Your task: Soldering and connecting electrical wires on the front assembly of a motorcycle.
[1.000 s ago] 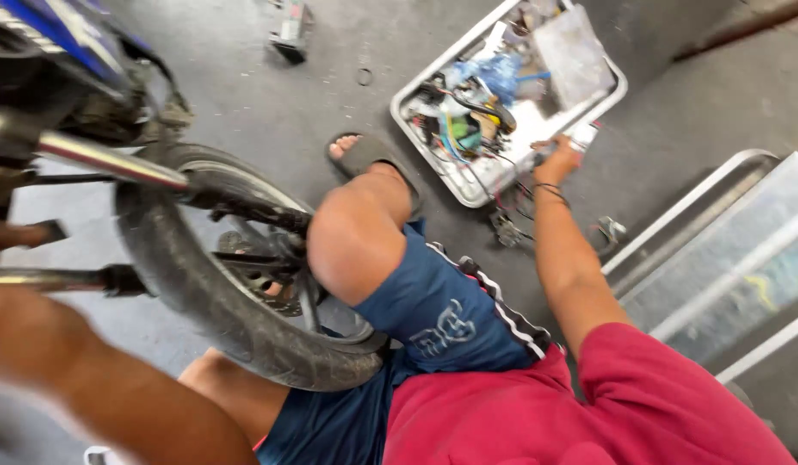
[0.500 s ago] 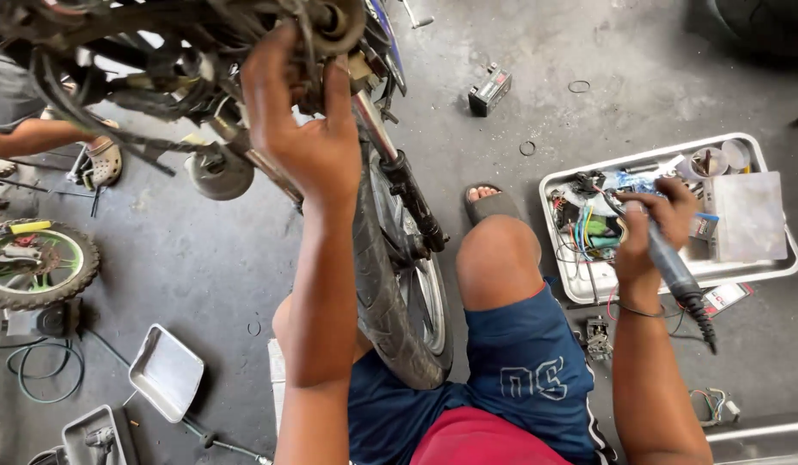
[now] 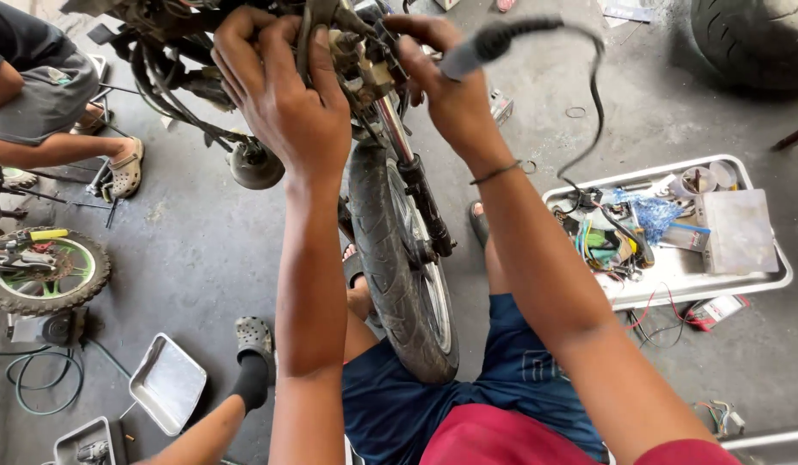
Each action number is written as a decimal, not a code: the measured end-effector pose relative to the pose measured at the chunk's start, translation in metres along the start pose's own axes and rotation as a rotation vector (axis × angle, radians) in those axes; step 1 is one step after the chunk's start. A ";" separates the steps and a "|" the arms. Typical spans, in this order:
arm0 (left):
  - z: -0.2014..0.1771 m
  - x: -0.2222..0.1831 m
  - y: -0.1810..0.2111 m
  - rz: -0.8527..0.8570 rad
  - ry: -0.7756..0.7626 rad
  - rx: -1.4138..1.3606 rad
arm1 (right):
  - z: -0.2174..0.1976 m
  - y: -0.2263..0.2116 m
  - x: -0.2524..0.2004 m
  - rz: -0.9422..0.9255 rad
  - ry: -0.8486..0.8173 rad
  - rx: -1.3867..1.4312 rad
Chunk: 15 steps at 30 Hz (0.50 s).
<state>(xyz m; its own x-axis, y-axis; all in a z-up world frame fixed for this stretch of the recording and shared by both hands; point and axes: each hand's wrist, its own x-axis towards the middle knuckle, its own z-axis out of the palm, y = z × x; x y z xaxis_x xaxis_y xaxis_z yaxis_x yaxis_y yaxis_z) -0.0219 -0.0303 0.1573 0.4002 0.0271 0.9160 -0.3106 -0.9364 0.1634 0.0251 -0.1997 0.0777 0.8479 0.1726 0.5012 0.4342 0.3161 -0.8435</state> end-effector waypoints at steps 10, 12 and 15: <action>-0.023 0.038 -0.023 0.693 -0.295 0.404 | 0.015 0.018 0.003 0.271 -0.122 0.436; -0.023 0.051 -0.033 0.806 -0.440 0.414 | 0.014 0.027 0.006 0.315 -0.085 0.500; -0.033 0.076 -0.037 0.928 -0.542 0.453 | 0.017 0.018 0.011 0.319 -0.098 0.508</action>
<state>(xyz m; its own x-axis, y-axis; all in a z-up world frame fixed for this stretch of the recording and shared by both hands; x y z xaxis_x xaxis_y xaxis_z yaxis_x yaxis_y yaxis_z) -0.0085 0.0178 0.2329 0.5309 -0.7842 0.3212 -0.3847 -0.5607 -0.7332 0.0370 -0.1764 0.0712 0.8699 0.4100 0.2743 -0.0571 0.6360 -0.7696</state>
